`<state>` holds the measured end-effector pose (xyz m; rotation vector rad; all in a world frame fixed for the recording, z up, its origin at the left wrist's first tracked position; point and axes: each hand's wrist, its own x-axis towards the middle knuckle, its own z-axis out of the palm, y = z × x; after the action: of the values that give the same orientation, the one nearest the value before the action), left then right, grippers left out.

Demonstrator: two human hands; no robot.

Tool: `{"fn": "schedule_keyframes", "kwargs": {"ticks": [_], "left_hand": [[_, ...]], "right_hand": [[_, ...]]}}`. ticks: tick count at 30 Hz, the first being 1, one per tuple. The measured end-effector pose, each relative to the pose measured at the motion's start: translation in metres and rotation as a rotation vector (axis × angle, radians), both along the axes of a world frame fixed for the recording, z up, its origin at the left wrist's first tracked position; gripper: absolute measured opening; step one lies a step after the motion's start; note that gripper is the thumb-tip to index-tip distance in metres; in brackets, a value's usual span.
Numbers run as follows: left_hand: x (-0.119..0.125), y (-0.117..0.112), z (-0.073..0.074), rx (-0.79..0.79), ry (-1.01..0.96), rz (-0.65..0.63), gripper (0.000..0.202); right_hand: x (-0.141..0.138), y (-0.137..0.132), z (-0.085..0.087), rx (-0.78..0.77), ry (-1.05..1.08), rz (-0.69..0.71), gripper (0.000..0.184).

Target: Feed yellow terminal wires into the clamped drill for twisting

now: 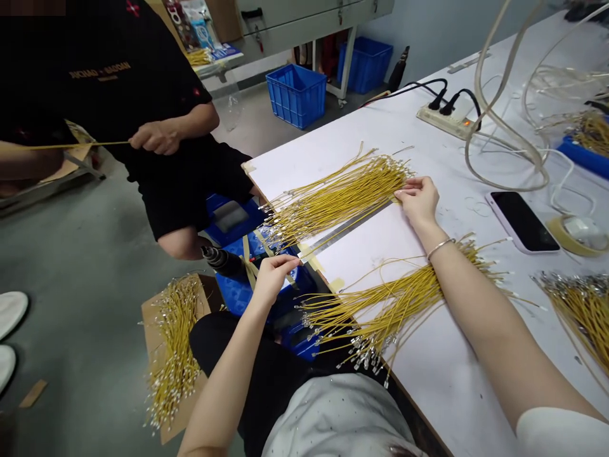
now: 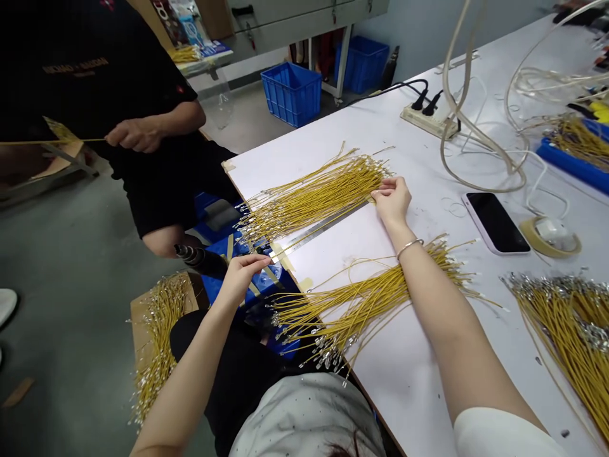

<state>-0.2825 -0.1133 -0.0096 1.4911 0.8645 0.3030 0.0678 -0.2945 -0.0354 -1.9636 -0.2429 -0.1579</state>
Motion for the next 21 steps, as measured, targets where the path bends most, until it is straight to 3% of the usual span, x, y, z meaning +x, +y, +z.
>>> {"fn": "schedule_keyframes", "kwargs": {"ticks": [21], "left_hand": [[-0.003,-0.002,-0.007,-0.027,-0.057,-0.014,0.020]], "right_hand": [[-0.008,0.002,0.014,0.078,0.100,-0.028,0.036]]}}
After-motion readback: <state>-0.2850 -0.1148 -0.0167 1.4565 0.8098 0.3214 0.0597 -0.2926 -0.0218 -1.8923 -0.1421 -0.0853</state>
